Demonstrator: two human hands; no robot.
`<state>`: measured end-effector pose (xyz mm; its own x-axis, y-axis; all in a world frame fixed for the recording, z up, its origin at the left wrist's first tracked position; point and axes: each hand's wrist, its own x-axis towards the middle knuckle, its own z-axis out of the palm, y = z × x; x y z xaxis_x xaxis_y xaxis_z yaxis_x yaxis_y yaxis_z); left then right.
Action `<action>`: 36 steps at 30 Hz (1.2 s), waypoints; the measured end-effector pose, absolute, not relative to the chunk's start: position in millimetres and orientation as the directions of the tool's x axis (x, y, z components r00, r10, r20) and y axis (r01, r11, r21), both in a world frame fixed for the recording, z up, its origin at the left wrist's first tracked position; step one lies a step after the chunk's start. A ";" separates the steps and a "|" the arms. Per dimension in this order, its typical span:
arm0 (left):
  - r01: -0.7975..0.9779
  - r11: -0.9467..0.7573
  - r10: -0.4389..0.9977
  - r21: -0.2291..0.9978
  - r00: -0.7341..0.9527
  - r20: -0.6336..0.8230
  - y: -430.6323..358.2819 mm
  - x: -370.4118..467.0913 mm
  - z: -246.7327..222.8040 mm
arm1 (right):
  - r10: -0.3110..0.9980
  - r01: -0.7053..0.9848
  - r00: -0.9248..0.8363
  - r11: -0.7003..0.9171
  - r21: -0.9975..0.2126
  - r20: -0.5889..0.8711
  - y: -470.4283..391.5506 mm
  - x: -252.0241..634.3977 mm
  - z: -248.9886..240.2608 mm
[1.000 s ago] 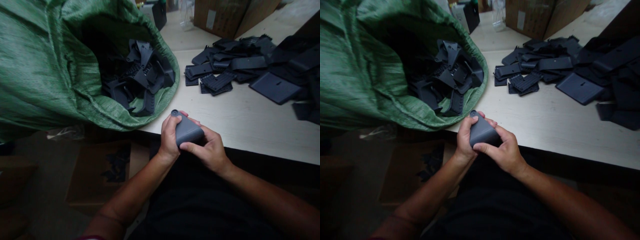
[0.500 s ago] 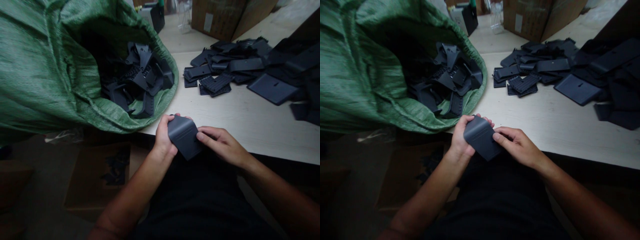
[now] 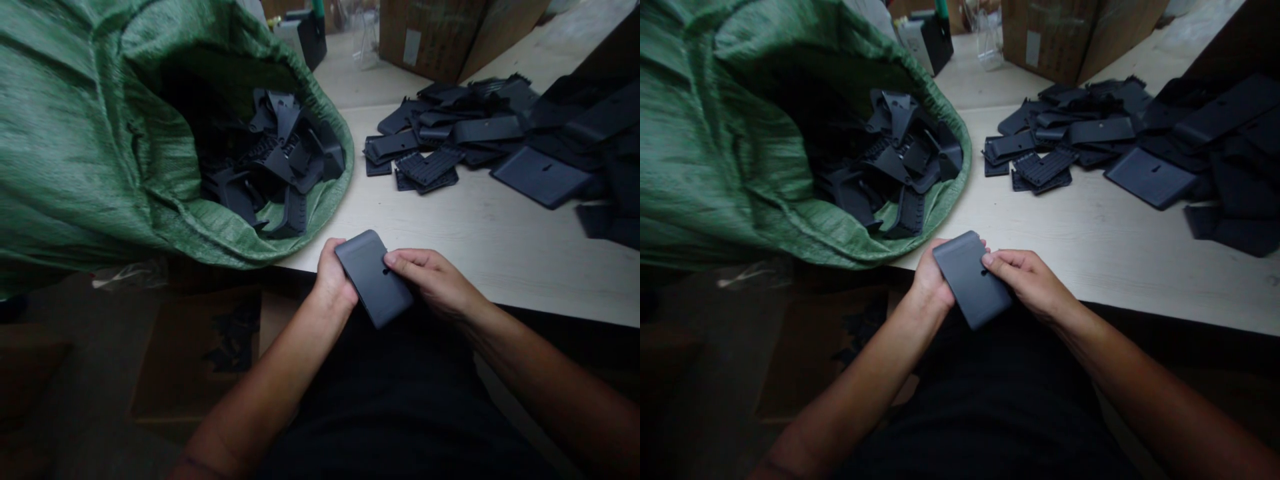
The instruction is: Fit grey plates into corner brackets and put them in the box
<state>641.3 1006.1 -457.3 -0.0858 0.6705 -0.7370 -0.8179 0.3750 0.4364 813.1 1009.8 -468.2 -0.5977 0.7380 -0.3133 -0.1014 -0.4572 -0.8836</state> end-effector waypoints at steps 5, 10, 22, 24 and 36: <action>-0.817 0.297 0.646 0.495 -0.209 -0.734 1005.2 644.1 -460.6 | 0.773 -0.138 -0.595 -0.367 -0.920 -0.219 993.4 797.3 -472.2; -0.796 0.295 0.622 0.529 -0.260 -0.739 1005.2 649.7 -462.0 | 0.783 -0.135 -0.587 -0.344 -0.929 -0.205 996.5 792.7 -484.0; -0.795 0.324 0.710 0.513 -0.154 -0.687 1015.5 646.7 -460.6 | 0.690 -0.193 -0.645 -0.562 -0.804 -0.328 1014.9 812.9 -478.6; -0.720 0.326 0.751 0.612 -0.196 -0.631 1011.3 640.2 -468.8 | 0.676 -0.161 -0.657 -0.557 -0.815 -0.333 1018.4 818.4 -476.0; -0.003 0.319 0.924 0.948 0.225 -0.310 993.3 595.0 -466.7 | 0.578 0.245 -0.722 -0.301 -0.921 -0.381 1059.6 829.0 -454.6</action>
<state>595.0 993.3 -466.7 0.2248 0.9237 -0.3102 -0.0029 0.3190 0.9477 829.0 1059.6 -454.6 -0.7220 0.5776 -0.3809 0.2452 -0.3012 -0.9215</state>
